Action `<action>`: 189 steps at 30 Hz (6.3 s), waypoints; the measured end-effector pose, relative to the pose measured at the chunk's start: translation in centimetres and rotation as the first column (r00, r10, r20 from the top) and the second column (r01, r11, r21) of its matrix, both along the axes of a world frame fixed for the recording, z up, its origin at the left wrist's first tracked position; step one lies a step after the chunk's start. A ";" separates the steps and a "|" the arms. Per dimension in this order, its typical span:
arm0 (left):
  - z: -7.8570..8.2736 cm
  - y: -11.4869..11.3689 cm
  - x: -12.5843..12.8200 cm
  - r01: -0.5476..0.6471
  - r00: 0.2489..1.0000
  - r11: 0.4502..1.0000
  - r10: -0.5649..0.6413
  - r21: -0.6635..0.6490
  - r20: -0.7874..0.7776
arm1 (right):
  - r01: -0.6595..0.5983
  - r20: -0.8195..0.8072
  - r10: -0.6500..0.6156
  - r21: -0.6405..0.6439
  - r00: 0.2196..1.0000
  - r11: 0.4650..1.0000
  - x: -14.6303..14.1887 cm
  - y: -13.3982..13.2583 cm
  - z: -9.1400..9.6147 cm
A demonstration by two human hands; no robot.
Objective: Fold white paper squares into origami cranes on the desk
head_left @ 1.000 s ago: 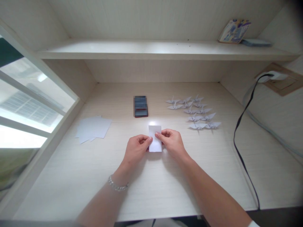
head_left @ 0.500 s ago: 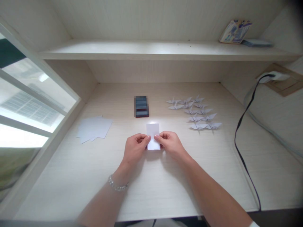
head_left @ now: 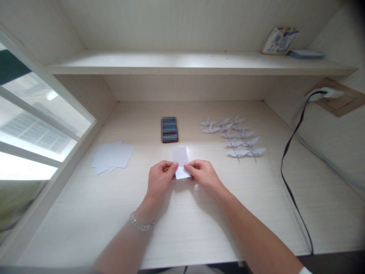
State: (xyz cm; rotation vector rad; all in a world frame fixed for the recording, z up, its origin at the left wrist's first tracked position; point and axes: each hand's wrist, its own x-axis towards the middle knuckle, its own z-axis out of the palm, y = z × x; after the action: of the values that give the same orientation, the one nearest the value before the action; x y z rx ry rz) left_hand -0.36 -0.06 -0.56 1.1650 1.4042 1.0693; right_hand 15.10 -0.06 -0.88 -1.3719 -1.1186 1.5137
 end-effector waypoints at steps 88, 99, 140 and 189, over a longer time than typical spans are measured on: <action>0.9 0.4 -1.3 0.319 0.945 0.944 -0.324 -0.085 -0.052 | -0.059 0.166 0.032 0.156 0.986 0.986 3.4 1.0 0.6; 0.7 0.1 -0.5 0.414 0.900 0.907 -0.421 -0.079 -0.115 | -0.120 0.246 0.072 0.183 0.967 0.976 1.6 0.5 1.0; 0.3 0.2 -0.7 0.205 0.978 0.978 -0.204 -0.032 0.039 | -0.078 -0.017 0.080 0.088 0.997 0.993 3.0 0.6 0.9; 0.2 0.1 -0.8 0.266 0.961 0.959 -0.257 -0.094 0.101 | -0.211 -0.035 0.214 0.071 0.976 0.975 2.3 0.2 1.1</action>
State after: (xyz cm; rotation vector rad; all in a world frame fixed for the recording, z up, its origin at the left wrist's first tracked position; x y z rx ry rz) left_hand -1.20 0.04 -0.40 1.1739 1.1860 0.8380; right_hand 17.36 0.15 0.18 -1.1997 -1.3110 1.6324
